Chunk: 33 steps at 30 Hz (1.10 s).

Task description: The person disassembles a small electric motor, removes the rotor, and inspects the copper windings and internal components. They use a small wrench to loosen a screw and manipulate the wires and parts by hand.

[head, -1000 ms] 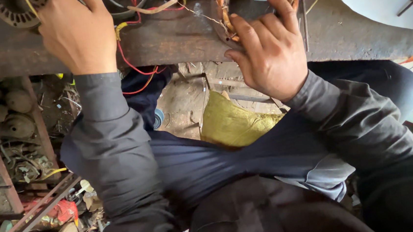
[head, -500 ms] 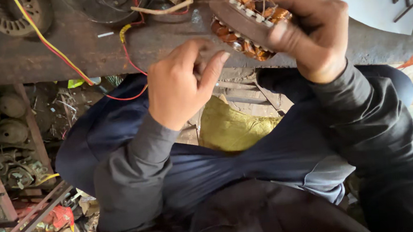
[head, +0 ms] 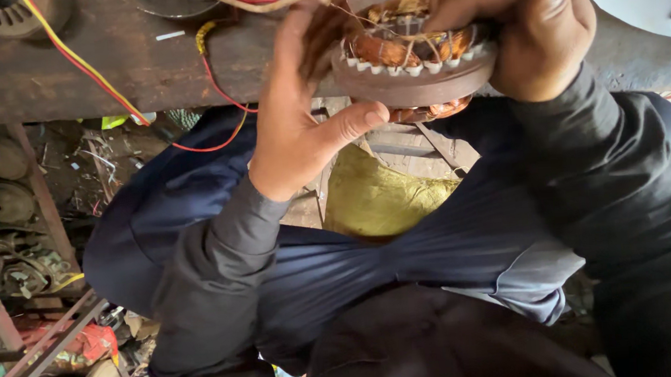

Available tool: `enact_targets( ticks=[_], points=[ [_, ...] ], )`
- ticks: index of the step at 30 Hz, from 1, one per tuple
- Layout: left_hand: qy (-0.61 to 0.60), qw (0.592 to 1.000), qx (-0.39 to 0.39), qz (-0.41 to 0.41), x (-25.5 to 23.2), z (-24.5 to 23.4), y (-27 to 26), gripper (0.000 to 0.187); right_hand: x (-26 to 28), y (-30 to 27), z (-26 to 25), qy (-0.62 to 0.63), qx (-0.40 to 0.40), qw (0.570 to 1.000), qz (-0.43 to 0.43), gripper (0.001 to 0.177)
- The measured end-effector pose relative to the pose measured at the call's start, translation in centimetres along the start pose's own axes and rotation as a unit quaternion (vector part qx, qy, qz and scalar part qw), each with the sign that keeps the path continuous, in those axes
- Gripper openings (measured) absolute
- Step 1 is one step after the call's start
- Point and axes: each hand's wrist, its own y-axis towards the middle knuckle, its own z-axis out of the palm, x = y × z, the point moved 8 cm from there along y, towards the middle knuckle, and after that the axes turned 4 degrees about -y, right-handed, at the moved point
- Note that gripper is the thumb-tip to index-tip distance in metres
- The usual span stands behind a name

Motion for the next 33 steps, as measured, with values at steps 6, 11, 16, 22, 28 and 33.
enact_targets(
  ticks=[6, 11, 16, 22, 28, 33],
  points=[
    [-0.005, 1.0, 0.007, 0.012, -0.6, 0.8, 0.1, 0.097, -0.1, 1.2, 1.5, 0.086, 0.04, 0.995, 0.008, 0.097],
    [-0.122, 0.992, -0.025, 0.002, -0.7, -0.2, -0.1, 0.071, 1.8, 2.7, 2.5, 0.038, 0.075, 0.996, -0.038, 0.094],
    [-0.19, 0.977, -0.09, -0.036, 1.6, -1.3, -0.4, 0.041, 1.2, 2.5, 2.5, 0.052, 0.058, 0.997, -0.027, 0.087],
    [-0.099, 0.992, -0.076, -0.006, 2.7, -1.1, 0.0, 0.037, -1.3, 2.1, 1.5, 0.077, 0.023, 0.995, -0.061, 0.078],
    [0.041, 0.997, 0.009, 0.057, 0.9, 1.3, 0.5, 0.092, -4.1, 1.9, 0.6, 0.124, 0.033, 0.988, -0.082, 0.075],
    [0.136, 0.987, -0.052, 0.069, -0.8, 1.6, 0.1, 0.109, -6.6, 1.5, 0.5, 0.201, 0.048, 0.974, -0.092, 0.072]
  ],
)
